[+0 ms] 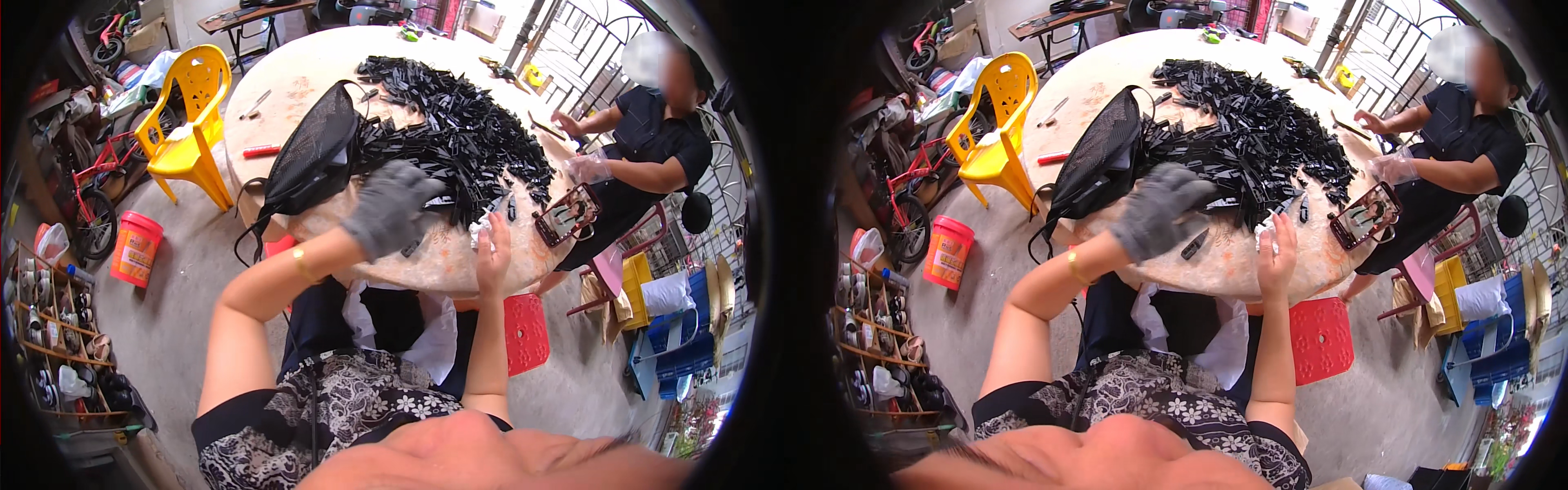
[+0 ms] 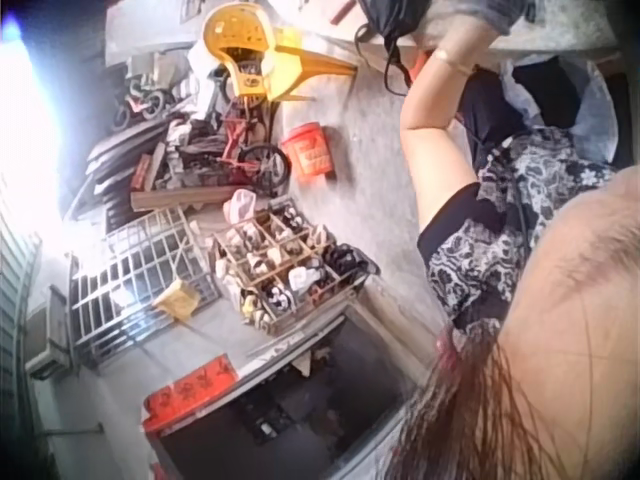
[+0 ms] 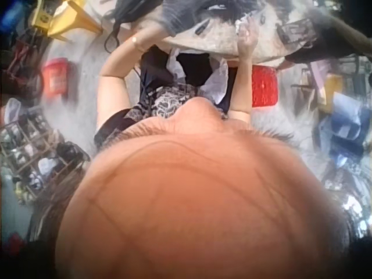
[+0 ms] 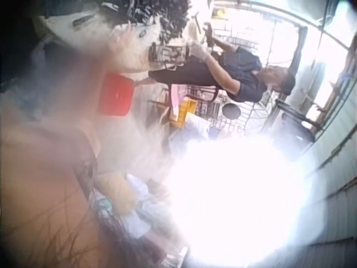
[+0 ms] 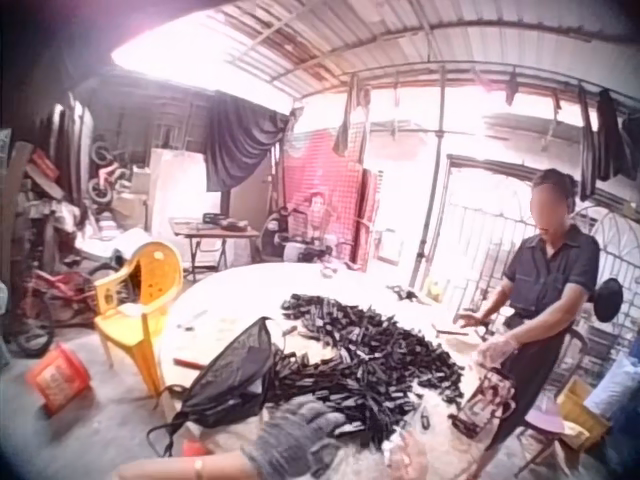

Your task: The person takes items out of a mesh bag, unpacks parts from a small packet, and assembles black plastic clips by fitting small inserts into them by hand.

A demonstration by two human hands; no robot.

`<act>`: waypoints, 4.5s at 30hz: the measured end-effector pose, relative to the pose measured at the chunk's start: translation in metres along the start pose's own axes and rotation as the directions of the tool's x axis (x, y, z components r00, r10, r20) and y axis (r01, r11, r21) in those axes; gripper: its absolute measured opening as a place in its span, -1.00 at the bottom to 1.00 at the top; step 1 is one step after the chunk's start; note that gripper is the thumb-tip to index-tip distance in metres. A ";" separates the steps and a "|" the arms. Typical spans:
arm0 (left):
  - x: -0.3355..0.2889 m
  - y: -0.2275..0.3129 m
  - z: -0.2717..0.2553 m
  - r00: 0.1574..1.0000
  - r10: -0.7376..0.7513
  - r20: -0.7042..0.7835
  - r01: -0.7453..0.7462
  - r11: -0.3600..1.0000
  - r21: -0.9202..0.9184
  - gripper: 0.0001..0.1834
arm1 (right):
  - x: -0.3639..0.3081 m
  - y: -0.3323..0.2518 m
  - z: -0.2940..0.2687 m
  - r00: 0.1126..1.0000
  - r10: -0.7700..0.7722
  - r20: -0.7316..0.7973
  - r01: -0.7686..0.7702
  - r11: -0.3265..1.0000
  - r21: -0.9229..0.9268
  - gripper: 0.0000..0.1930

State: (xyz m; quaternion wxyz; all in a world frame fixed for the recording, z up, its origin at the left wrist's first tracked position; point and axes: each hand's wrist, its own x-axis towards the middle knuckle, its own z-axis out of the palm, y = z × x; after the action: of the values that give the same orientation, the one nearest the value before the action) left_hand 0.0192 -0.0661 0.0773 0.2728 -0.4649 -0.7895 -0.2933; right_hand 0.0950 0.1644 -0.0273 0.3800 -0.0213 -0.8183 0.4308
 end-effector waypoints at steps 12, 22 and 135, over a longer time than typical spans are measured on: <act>-0.091 -0.106 -0.076 0.828 -0.560 0.024 0.510 0.769 0.385 -0.18 | 0.004 -0.057 0.011 0.928 -0.362 -0.090 0.266 0.811 -0.521 -0.72; -0.099 -0.131 -0.059 0.840 -0.506 -0.195 0.531 0.695 0.485 -0.46 | 0.036 -0.115 0.081 0.793 -0.543 0.276 0.552 0.832 0.049 -0.85; 0.038 0.005 0.119 0.792 -0.377 0.479 0.592 0.285 -0.754 -0.75 | 0.011 -0.021 -0.035 0.890 0.455 0.027 -0.346 0.634 0.691 -0.84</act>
State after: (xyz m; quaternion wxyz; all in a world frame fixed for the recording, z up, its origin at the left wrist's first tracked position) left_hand -0.0115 0.0434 0.0243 -0.1940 -0.2998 -0.6468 -0.6739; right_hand 0.1159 0.1792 0.0060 0.3159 -0.0947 -0.5465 0.7698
